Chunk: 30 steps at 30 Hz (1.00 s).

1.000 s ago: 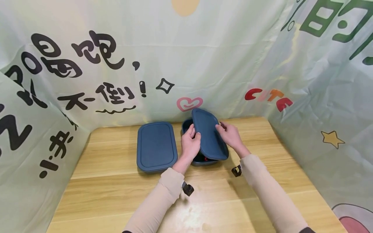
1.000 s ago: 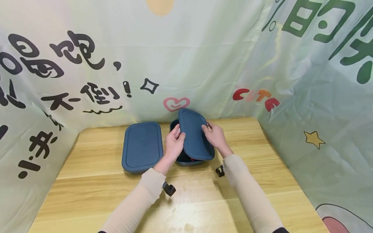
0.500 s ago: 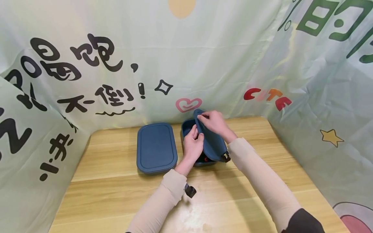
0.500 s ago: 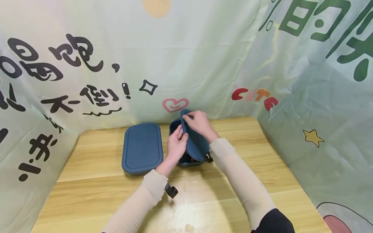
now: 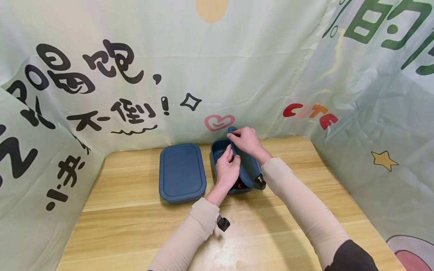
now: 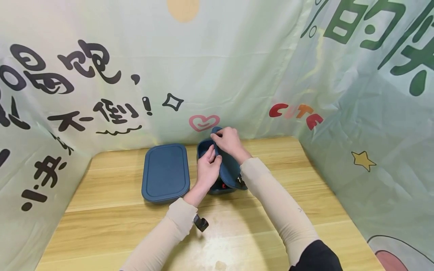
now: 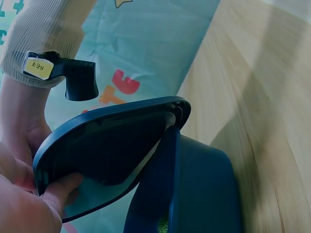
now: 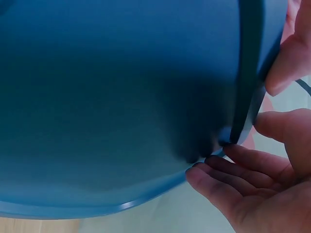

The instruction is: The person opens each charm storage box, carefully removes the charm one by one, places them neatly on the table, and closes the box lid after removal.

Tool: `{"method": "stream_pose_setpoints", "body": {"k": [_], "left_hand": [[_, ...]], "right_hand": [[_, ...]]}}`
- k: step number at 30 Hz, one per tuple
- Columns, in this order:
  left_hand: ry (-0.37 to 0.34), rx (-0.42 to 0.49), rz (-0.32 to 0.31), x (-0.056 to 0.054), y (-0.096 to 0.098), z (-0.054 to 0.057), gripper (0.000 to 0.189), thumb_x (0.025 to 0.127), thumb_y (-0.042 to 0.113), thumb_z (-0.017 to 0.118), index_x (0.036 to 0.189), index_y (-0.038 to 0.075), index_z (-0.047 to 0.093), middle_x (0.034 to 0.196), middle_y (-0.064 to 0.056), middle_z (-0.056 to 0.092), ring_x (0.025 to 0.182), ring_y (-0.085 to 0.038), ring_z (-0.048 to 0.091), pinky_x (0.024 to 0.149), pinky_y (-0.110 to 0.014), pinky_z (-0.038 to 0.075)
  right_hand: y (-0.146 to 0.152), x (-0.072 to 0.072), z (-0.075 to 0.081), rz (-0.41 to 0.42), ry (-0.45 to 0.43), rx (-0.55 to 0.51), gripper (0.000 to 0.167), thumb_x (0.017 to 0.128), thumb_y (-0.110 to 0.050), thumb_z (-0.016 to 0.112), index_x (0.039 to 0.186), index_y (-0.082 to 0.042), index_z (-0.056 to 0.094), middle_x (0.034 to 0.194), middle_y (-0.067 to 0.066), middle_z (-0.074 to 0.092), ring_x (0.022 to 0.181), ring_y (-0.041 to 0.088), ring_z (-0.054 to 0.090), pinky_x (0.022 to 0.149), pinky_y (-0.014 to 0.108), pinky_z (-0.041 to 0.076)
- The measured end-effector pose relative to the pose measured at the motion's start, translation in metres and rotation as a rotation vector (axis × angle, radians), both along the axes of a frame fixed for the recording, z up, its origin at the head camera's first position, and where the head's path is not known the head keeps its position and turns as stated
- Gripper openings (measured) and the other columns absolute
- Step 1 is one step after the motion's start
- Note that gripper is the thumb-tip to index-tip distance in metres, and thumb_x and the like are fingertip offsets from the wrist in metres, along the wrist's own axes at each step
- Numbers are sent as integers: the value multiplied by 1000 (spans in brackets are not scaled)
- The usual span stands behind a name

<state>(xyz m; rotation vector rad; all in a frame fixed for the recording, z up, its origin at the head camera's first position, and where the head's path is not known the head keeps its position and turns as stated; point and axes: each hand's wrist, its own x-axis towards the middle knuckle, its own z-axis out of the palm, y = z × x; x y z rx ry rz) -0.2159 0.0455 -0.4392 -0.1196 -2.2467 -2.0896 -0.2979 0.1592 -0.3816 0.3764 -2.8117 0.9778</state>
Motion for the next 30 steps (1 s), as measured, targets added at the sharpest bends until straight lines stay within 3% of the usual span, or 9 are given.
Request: {"method": "stream_pose_setpoints", "body": {"k": [15, 24, 30], "left_hand": [[13, -42, 12, 6, 6, 3, 58, 106, 21, 60, 162, 14, 44, 153, -14, 56, 124, -28, 70, 103, -43, 57], [-22, -4, 2, 8, 15, 0, 58, 104, 20, 64, 159, 10, 48, 150, -15, 60, 125, -26, 69, 103, -41, 57], [-15, -5, 8, 9, 23, 0, 52, 102, 23, 66, 150, 4, 59, 141, -17, 67, 122, -26, 71, 103, -39, 58]], "right_hand": [[6, 0, 1, -66, -15, 13, 53, 101, -30, 72, 54, -14, 52, 46, -5, 34, 42, 13, 32, 49, 27, 27], [14, 2, -3, -156, 17, -13, 53, 95, -25, 74, 50, -16, 49, 44, -7, 34, 42, 11, 31, 51, 27, 27], [22, 6, -1, -207, 0, -63, 49, 92, -22, 70, 49, -16, 49, 43, -8, 38, 40, 11, 33, 49, 27, 28]]}}
